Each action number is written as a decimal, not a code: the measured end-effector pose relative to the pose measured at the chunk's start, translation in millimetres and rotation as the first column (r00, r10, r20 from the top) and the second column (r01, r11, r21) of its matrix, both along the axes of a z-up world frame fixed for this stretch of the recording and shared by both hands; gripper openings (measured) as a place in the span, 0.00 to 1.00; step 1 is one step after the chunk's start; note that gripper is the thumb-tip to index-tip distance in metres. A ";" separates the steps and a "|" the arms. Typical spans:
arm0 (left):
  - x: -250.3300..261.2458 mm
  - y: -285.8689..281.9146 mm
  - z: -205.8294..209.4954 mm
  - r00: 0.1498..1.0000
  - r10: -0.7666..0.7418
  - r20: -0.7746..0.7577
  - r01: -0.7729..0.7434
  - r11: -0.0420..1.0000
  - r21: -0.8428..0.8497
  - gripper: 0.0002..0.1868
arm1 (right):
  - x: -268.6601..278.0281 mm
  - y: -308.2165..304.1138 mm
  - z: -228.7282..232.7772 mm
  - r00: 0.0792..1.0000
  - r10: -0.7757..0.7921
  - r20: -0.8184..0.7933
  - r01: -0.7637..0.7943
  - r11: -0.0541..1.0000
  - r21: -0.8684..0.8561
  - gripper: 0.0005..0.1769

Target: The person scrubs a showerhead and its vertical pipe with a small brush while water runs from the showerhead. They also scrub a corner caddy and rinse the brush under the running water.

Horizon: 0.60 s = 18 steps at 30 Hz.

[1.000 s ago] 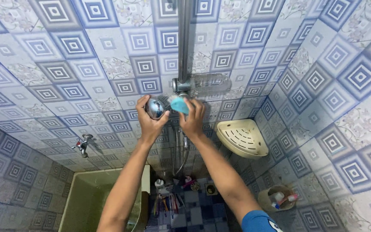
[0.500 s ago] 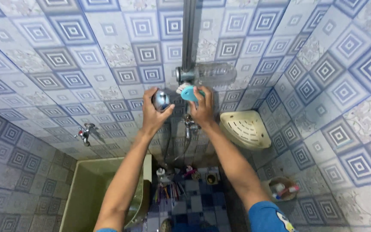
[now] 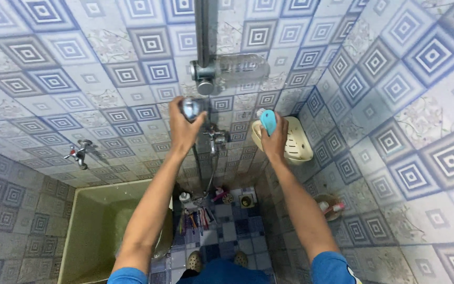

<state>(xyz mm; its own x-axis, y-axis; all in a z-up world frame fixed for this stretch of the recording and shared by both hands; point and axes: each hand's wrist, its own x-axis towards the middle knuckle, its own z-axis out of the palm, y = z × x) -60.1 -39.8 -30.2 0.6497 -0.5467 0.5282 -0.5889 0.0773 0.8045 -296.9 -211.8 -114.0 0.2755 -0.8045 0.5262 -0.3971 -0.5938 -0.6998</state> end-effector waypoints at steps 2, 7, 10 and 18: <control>-5.2 -3.0 -0.4 1.000 -0.029 -0.007 0.029 1.000 -0.006 0.41 | -11.9 -3.7 -5.6 1.000 -0.020 -0.024 0.022 0.998 0.055 0.35; -42.6 -24.1 2.5 0.954 -0.286 -0.085 0.291 0.956 0.047 0.43 | -26.5 -20.7 -19.0 0.992 -0.053 -0.112 0.073 0.981 0.181 0.37; -52.2 -34.9 2.9 0.944 -0.312 -0.111 0.320 0.945 0.066 0.44 | -38.8 -23.7 -11.2 0.992 -0.043 -0.120 0.070 0.972 0.226 0.35; -68.2 -54.1 -15.1 0.930 -0.342 -0.135 0.361 0.918 0.165 0.45 | -70.0 -39.8 -15.5 0.988 -0.111 -0.103 0.140 0.925 0.352 0.33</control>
<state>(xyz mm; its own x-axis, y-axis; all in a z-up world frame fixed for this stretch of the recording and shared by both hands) -128.3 -93.9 -45.3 0.4426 -0.8305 0.3382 -0.4656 0.1094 0.8782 -366.9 -251.6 -129.5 0.1893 -0.9656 0.1781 -0.5154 -0.2521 -0.8190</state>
